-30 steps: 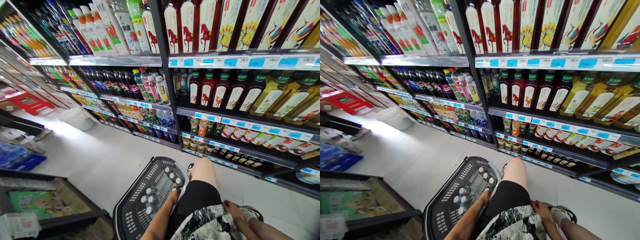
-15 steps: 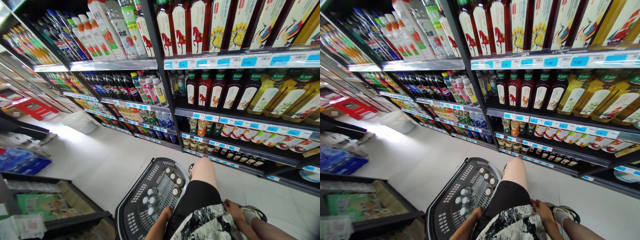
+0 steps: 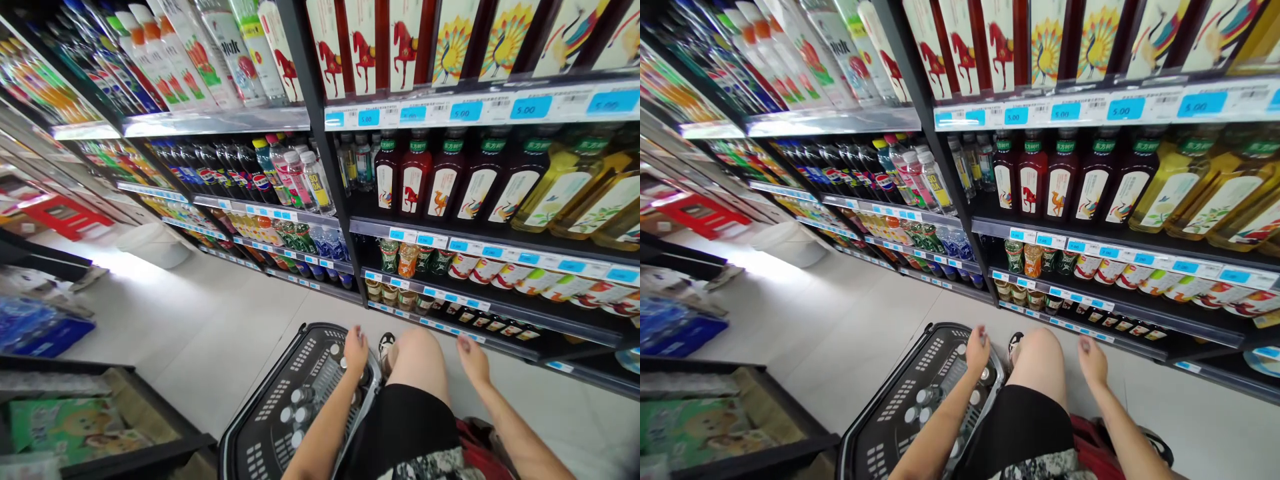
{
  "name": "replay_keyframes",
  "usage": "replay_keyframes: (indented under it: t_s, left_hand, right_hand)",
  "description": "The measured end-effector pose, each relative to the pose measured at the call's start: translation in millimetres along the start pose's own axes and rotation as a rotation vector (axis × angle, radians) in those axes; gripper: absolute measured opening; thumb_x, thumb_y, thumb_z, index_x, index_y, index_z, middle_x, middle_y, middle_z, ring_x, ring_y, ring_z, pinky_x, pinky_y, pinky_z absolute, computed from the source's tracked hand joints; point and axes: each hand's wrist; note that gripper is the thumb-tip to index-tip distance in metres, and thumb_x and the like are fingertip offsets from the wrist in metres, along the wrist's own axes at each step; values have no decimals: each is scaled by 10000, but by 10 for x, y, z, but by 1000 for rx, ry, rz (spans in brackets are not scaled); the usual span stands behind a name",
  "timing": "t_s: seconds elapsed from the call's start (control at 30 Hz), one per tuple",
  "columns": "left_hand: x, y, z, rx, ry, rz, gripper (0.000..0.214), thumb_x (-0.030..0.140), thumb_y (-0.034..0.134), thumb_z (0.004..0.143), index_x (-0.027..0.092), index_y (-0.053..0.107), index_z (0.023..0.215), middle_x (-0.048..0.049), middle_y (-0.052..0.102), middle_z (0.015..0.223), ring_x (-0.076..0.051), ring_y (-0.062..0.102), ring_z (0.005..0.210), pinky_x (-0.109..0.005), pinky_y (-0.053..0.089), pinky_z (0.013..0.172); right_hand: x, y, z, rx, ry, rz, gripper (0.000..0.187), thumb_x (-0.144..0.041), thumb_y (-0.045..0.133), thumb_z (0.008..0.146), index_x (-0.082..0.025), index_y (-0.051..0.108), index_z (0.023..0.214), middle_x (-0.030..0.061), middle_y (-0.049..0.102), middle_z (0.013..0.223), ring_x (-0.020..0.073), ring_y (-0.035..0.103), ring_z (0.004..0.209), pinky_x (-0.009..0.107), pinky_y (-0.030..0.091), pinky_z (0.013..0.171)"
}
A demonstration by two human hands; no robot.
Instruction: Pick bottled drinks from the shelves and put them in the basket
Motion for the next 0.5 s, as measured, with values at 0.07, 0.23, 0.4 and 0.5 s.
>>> replay_keyframes:
  t_s: [0.07,0.23,0.4,0.5]
  left_hand:
    - [468,48,448,76,146,-150,409,218,423,938,218,511,1338,-160,616,1371,-256,583,1329,-435,444,1179]
    - [1593,43,1447,171,378,-410,790,222,643,849,140,290,1551,-211,411,1590,-291,387,1517,-483,336,1273]
    - [2124,-161,1996,122,286,-429,809,192,757,771,168,400,1497,-171,592,1436,-298,573,1346,-421,484,1138]
    - [2040,-235,2070,104,262,-316,827,219,805,743,188,440,1485,-142,643,1362,-296,631,1246,-398,525,1057]
  right_hand:
    - [-627,-121,563,67,-127,60,592,-618,408,849,-209,604,1228,176,726,1269,269,725,1051,442,555,992]
    - [-2133,-147,1473,268,-358,-1,646,-668,509,849,-125,670,1159,196,753,1017,336,689,1002,537,544,946]
    - [-2617,193,1731,338,-306,79,617,-685,619,782,-155,711,1085,208,740,1220,380,647,1182,586,497,1075]
    - [-2515,317,1756,375,-346,133,680,-698,605,791,-141,679,1174,208,711,1307,367,612,1260,566,466,1134]
Point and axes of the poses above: each hand's wrist, its own z-axis towards the middle knuckle, its own y-axis out of the palm, x = y × z
